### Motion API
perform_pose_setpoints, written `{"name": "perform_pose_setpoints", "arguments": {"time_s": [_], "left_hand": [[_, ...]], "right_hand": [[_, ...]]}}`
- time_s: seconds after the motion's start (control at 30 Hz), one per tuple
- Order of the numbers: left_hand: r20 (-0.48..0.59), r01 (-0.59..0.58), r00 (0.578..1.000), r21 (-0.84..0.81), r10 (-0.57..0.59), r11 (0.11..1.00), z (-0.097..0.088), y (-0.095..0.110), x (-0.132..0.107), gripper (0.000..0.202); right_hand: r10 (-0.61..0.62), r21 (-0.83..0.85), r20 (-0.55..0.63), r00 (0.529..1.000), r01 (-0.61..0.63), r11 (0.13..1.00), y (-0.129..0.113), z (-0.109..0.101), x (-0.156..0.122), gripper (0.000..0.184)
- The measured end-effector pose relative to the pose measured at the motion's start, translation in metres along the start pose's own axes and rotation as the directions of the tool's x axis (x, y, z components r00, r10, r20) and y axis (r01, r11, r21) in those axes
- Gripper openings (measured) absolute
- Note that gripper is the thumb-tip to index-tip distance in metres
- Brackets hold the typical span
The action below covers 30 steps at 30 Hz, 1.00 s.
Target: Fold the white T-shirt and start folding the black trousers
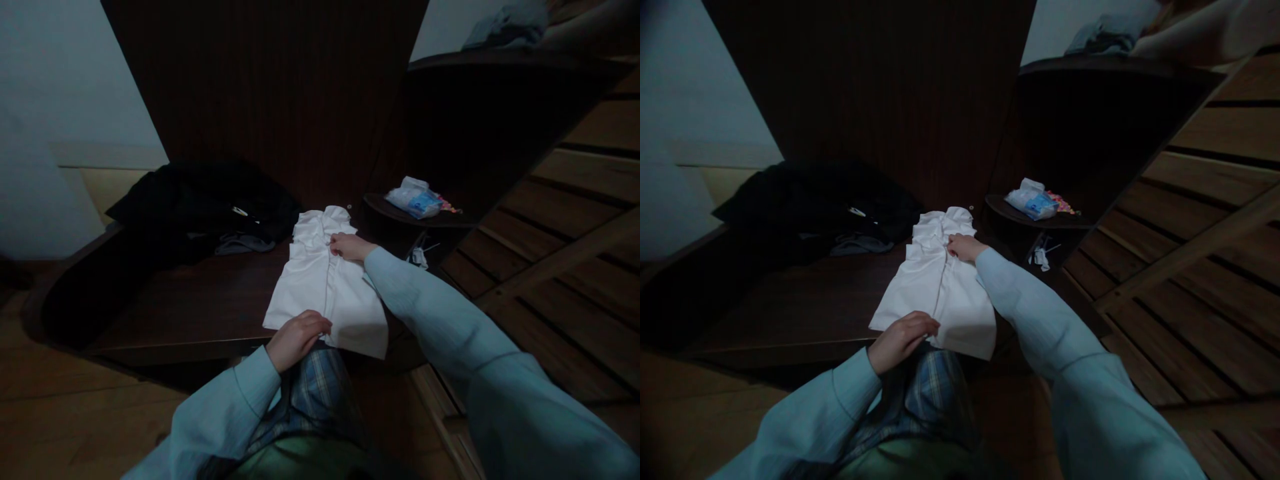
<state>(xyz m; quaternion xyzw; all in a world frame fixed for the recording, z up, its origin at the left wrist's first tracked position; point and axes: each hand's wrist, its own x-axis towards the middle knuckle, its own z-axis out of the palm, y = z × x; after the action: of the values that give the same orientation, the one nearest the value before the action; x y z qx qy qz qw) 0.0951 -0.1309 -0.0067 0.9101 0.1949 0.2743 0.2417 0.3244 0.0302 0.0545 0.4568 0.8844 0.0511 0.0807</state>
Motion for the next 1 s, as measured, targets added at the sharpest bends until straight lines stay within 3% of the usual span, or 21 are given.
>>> {"name": "perform_pose_setpoints", "arguments": {"time_s": [0.1,0.2,0.47,0.63,0.73,0.87,1.0], "left_hand": [[-0.002,0.0,1.0,-0.011,0.0,1.0,-0.001,0.001,0.0,0.024],[0.005,-0.013,1.0,-0.018,0.014,1.0,-0.001,0.001,0.0,0.024],[0.01,-0.002,1.0,-0.006,0.002,1.0,-0.001,0.0,0.0,0.022],[0.012,0.0,1.0,0.025,-0.001,1.0,-0.001,0.0,-0.002,0.024],[0.026,-0.009,1.0,0.081,0.007,0.997,-0.001,0.002,-0.002,0.028],[0.052,-0.016,0.999,0.131,0.01,0.991,-0.002,0.003,0.0,0.026],[0.034,-0.002,0.999,0.107,-0.001,0.994,-0.003,0.004,-0.002,0.029]], "right_hand": [[0.055,-0.166,0.009,0.998,-0.053,0.985,-0.001,-0.01,0.002,0.02],[0.177,-0.25,-0.064,0.982,-0.187,0.95,0.002,-0.015,0.005,0.027],[0.362,-0.167,-0.146,0.921,-0.384,0.908,-0.003,0.001,0.012,0.032],[0.359,-0.123,-0.17,0.918,-0.381,0.916,-0.007,0.002,0.007,0.031],[0.268,-0.013,-0.178,0.947,-0.274,0.962,-0.005,-0.001,-0.001,0.029],[0.146,0.089,-0.071,0.987,-0.14,0.986,-0.008,0.003,-0.009,0.024],[0.261,0.173,-0.079,0.962,-0.245,0.954,-0.014,0.011,-0.008,0.022]]}}
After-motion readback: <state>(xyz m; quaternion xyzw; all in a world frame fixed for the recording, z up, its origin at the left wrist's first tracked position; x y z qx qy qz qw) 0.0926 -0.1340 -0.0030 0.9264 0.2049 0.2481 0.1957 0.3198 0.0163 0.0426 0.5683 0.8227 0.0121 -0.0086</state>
